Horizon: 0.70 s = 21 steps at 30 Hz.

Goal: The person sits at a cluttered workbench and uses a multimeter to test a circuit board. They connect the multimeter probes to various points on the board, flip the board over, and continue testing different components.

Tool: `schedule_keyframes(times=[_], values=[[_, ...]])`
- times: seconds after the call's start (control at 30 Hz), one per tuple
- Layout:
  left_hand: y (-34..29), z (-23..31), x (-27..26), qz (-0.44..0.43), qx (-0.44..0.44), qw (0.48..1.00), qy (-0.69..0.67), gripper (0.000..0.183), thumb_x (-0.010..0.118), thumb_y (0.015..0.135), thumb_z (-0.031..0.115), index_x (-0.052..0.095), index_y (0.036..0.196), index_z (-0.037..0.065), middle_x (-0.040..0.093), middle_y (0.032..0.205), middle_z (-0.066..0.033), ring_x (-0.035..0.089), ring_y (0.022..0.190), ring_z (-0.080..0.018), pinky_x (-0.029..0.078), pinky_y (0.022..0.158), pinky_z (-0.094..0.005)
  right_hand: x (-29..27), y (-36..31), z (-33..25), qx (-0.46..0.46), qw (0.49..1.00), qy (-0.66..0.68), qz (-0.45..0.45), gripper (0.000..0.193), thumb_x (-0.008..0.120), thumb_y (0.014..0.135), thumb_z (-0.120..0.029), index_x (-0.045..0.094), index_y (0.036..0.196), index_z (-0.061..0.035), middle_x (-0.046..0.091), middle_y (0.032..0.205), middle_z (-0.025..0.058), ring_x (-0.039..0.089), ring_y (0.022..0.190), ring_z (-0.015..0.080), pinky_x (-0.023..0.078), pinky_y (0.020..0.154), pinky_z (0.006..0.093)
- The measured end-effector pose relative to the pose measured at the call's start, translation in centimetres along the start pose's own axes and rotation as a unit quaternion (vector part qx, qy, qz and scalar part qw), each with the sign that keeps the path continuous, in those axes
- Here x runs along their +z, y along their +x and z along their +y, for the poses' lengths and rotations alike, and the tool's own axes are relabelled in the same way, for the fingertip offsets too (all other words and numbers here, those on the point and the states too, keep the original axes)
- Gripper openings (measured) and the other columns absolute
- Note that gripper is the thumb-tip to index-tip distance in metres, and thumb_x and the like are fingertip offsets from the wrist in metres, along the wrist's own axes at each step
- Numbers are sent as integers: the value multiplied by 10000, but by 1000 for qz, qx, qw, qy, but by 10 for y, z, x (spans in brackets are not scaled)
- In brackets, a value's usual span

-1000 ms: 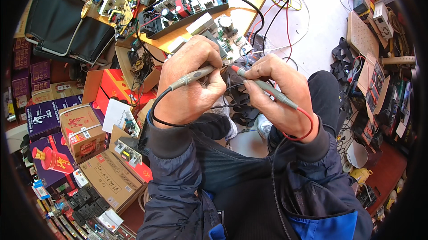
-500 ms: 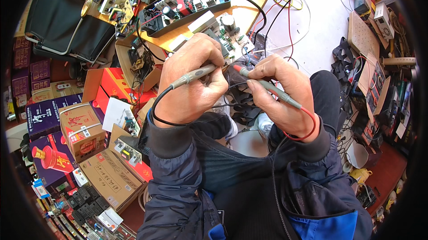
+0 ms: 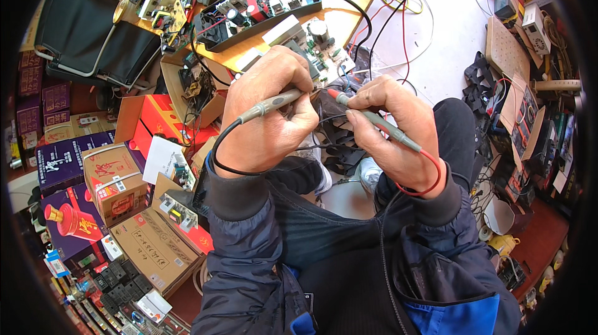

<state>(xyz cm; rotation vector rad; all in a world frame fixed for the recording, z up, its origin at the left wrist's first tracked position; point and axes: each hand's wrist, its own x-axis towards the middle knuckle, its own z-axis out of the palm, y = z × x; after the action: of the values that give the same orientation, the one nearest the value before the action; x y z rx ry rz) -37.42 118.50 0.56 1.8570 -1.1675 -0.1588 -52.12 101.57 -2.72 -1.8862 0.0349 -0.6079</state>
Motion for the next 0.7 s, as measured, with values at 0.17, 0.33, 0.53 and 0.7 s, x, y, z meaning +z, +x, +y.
schedule_keyframes(times=[0.17, 0.33, 0.53, 0.7], values=[[1, 0, 1, 1, -1, 1000, 4, 198, 655, 762, -136, 602, 876, 17, 649, 953, -97, 627, 793, -173, 523, 704, -291, -2, 0, 0, 18, 1000, 9, -5, 160, 767, 896, 23, 681, 1030, 9, 721, 940, 135, 741, 828, 256, 575, 735, 337], [0, -1, 0, -7, -10, 1000, 4, 198, 654, 764, -140, 605, 880, 13, 650, 962, -99, 633, 807, -170, 530, 712, -289, 0, -4, -3, 91, 993, 72, 14, 140, 760, 913, 5, 682, 1029, -1, 737, 941, 131, 747, 816, 232, 575, 724, 329], [-1, -1, 1, -4, -20, 1000, -3, 198, 649, 763, -144, 609, 884, 8, 650, 967, -98, 633, 817, -162, 534, 720, -283, -1, -4, -1, 80, 996, 48, 9, 137, 762, 913, 1, 682, 1025, -2, 736, 939, 129, 744, 817, 219, 574, 724, 323], [-1, 0, 0, -5, -13, 1000, -1, 197, 649, 768, -143, 608, 885, 10, 648, 970, -96, 632, 817, -158, 531, 719, -281, 1, -3, 2, 53, 998, 41, 8, 128, 759, 916, -1, 686, 1022, -2, 733, 936, 126, 737, 815, 206, 571, 727, 319]])
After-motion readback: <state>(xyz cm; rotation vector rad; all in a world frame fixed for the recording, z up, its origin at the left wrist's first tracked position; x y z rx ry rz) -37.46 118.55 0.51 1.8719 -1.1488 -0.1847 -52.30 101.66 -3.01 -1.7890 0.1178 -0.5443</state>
